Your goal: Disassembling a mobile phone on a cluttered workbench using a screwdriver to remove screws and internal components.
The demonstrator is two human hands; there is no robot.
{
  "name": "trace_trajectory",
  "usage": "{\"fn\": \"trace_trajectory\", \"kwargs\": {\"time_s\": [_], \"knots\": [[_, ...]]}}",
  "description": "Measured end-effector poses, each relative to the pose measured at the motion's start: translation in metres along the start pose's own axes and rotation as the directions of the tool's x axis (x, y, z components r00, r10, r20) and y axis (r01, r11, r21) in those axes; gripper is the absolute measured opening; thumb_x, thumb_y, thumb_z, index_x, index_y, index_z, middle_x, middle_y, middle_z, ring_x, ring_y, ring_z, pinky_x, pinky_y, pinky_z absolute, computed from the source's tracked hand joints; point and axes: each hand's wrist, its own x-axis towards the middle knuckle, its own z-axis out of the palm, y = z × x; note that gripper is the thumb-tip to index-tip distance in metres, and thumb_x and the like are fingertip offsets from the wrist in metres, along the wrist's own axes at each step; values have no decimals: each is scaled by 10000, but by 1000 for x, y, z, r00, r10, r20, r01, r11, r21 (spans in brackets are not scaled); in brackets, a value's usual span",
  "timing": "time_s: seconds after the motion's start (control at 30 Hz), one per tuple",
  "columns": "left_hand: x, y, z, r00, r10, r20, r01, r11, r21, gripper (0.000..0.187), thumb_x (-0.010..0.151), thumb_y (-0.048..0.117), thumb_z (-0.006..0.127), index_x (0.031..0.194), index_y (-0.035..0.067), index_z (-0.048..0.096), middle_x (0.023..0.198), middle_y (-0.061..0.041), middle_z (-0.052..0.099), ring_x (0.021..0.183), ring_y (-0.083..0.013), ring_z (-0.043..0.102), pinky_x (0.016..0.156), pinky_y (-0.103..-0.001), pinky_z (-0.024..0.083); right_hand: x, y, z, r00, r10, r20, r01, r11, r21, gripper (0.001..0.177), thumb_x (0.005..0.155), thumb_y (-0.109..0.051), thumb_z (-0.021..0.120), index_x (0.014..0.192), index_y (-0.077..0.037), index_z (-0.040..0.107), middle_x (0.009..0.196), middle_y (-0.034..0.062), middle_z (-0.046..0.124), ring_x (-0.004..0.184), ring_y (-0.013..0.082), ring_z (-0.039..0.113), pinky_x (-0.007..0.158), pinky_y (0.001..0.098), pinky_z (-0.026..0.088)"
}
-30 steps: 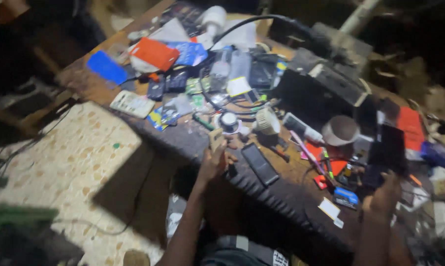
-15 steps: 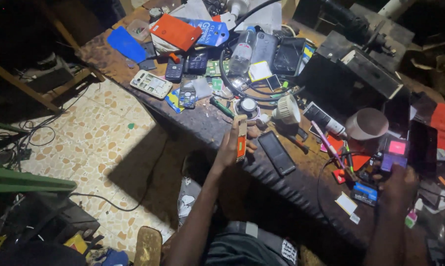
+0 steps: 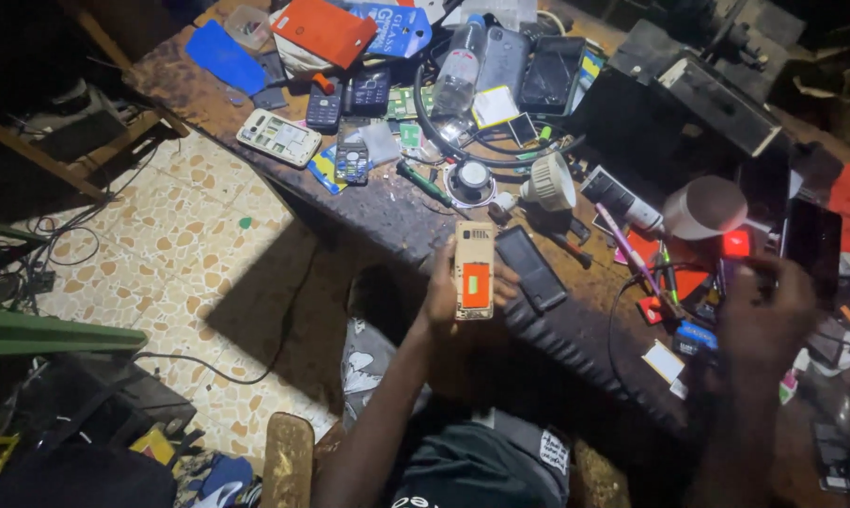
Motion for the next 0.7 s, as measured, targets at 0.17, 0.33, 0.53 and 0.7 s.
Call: {"fn": "trace_trajectory", "kwargs": {"time_s": [0.17, 0.33, 0.53, 0.7], "knots": [[-3, -17, 3, 999, 19, -30, -19, 1000, -5, 893, 1098, 710, 236, 1362, -74, 575, 1062, -342, 732, 825, -354, 779, 654, -376, 665, 48, -155, 25, 904, -105, 415, -72, 919, 388, 248, 1002, -21, 703, 1237, -69, 766, 1045, 150, 753, 857, 291, 635, 749, 413, 512], [-31, -5, 11, 989, 95, -115, -86, 993, 85, 881, 1110, 705, 259, 1251, -66, 660, 1039, -326, 757, 806, -341, 811, 655, -371, 697, 79, -224, 114, 703, -542, 461, 131, 736, 664, 480, 843, 90, 740, 1303, -43, 697, 1164, 246, 755, 1156, 496, 693, 991, 582, 541], [-57, 1, 4, 979, 112, -169, -87, 985, 150, 857, 1138, 640, 244, 1184, -106, 663, 1079, -376, 736, 853, -385, 804, 682, -402, 686, 90, -279, 218, 570, -656, 494, 361, 740, 567, 351, 902, -84, 790, 1237, -85, 685, 1041, 173, 775, 978, 444, 760, 845, 558, 598], [-63, 10, 2, 993, 65, -95, -51, 990, 135, 902, 1104, 719, 232, 1202, -53, 688, 1109, -317, 762, 868, -327, 808, 690, -373, 690, 74, -310, 242, 617, -533, 579, 386, 846, 368, 251, 953, -76, 715, 1191, -57, 637, 1040, 196, 708, 839, 472, 773, 665, 568, 623]]}}
